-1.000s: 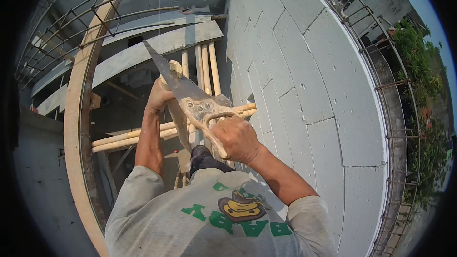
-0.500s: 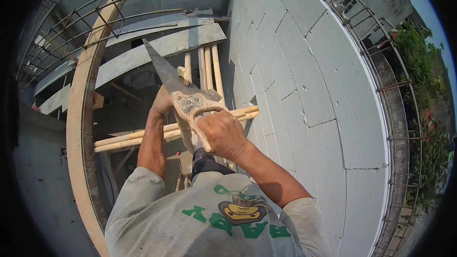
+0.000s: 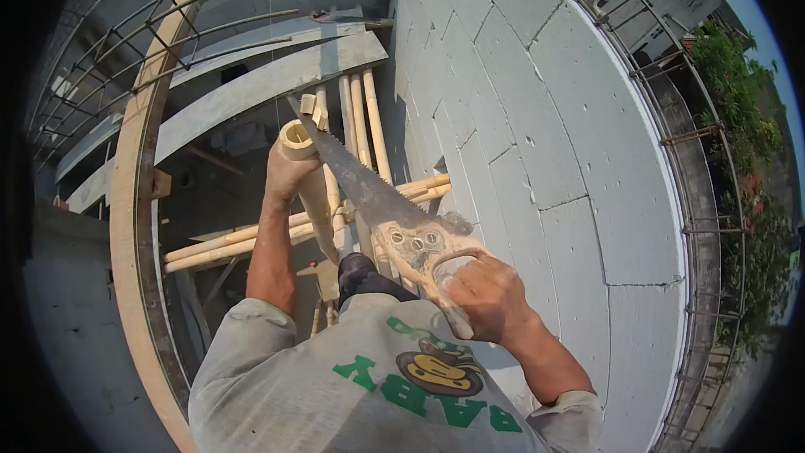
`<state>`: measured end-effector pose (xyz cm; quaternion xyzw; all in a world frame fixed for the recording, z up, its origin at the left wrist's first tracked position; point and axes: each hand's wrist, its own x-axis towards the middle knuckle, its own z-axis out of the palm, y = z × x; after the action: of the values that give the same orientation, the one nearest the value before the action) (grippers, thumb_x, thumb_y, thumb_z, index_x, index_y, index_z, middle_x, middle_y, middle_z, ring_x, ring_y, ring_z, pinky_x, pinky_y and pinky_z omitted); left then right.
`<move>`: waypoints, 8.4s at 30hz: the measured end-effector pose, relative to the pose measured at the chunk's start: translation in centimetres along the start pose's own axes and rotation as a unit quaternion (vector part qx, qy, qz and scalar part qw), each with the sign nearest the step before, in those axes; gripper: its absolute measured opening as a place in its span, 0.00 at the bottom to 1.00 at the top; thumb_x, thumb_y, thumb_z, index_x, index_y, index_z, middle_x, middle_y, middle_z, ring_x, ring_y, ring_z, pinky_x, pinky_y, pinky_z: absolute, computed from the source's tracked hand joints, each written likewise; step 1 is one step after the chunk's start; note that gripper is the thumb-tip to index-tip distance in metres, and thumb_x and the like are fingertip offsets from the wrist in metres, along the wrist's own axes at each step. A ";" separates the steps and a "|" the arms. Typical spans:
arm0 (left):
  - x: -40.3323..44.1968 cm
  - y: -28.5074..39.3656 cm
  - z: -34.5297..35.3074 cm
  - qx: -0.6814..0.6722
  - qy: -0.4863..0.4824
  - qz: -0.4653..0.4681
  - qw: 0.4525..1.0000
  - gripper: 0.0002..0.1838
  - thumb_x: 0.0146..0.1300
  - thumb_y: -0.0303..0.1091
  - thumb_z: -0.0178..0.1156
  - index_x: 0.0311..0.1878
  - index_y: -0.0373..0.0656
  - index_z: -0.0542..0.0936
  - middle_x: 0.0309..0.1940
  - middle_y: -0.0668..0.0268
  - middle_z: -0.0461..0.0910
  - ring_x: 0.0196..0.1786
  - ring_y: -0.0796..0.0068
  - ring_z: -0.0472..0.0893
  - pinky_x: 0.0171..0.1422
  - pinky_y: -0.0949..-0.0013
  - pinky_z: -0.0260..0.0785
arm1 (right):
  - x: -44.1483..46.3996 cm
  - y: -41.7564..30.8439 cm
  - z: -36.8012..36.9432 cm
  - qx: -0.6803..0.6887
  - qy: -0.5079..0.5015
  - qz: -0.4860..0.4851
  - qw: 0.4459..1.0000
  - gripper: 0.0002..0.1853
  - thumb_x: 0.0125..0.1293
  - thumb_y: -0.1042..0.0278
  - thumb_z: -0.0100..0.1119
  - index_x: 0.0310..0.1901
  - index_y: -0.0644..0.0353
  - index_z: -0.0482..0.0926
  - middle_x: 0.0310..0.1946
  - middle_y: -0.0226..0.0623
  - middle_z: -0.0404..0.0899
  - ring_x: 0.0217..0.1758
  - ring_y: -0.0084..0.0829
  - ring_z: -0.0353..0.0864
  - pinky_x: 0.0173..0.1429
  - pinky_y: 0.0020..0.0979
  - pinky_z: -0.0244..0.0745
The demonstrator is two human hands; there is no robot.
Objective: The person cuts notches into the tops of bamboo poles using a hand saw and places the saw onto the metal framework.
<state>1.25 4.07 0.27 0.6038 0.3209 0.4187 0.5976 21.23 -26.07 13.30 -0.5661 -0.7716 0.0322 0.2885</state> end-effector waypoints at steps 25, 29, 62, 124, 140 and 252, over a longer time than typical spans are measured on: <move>0.3 1.9 -0.7 0.018 0.074 0.065 0.995 0.30 0.61 0.44 0.72 0.61 0.40 0.75 0.50 0.63 0.80 0.53 0.74 0.80 0.61 0.68 0.72 | -6.1 2.0 -5.3 0.398 0.396 0.364 0.743 0.13 0.57 0.69 0.69 0.39 0.67 0.79 0.26 0.32 0.76 0.25 0.20 0.74 0.30 0.25 0.68; 2.5 3.0 -3.2 0.065 0.007 -0.037 0.997 0.29 0.63 0.52 0.69 0.56 0.36 0.79 0.46 0.63 0.82 0.49 0.75 0.80 0.57 0.70 0.71 | -5.8 1.5 -5.3 0.392 0.321 0.377 0.775 0.19 0.55 0.68 0.73 0.43 0.66 0.75 0.24 0.30 0.74 0.24 0.18 0.73 0.27 0.24 0.69; 16.6 -2.1 -1.7 -0.065 -0.211 -0.367 0.904 0.13 0.67 0.41 0.71 0.35 0.42 0.81 0.19 0.76 0.77 0.18 0.88 0.76 0.21 0.87 0.65 | 3.6 7.2 15.7 0.461 0.195 0.611 0.613 0.11 0.60 0.72 0.69 0.40 0.67 0.78 0.28 0.35 0.82 0.22 0.25 0.79 0.31 0.28 0.74; 16.2 -49.0 -13.5 0.253 -0.023 -0.501 0.827 0.17 0.64 0.46 0.72 0.31 0.44 0.81 0.17 0.76 0.69 0.16 0.84 0.63 0.20 0.74 0.51 | -9.9 12.6 37.2 0.388 0.114 0.807 0.430 0.09 0.60 0.77 0.65 0.39 0.62 0.75 0.25 0.28 0.74 0.21 0.19 0.75 0.27 0.25 0.72; 10.4 -41.9 -24.1 -0.001 0.329 -0.434 0.839 0.14 0.72 0.51 0.63 0.41 0.50 0.80 0.26 0.75 0.79 0.28 0.81 0.81 0.30 0.75 0.74 | -8.0 13.0 34.8 0.376 0.111 0.800 0.455 0.09 0.62 0.76 0.68 0.39 0.63 0.76 0.24 0.32 0.78 0.22 0.21 0.78 0.28 0.25 0.72; -11.5 1.1 3.3 0.085 0.127 -0.073 0.986 0.28 0.42 0.32 0.79 0.49 0.43 0.79 0.40 0.70 0.81 0.43 0.77 0.81 0.50 0.68 0.77 | -12.0 17.3 12.1 0.322 -0.007 0.553 0.768 0.09 0.63 0.71 0.66 0.39 0.66 0.78 0.25 0.32 0.79 0.23 0.23 0.79 0.25 0.27 0.80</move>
<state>-0.99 -7.71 0.19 0.5695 0.4713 0.4185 0.5277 32.55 -27.24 -8.17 -0.7686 -0.2709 0.4372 0.3804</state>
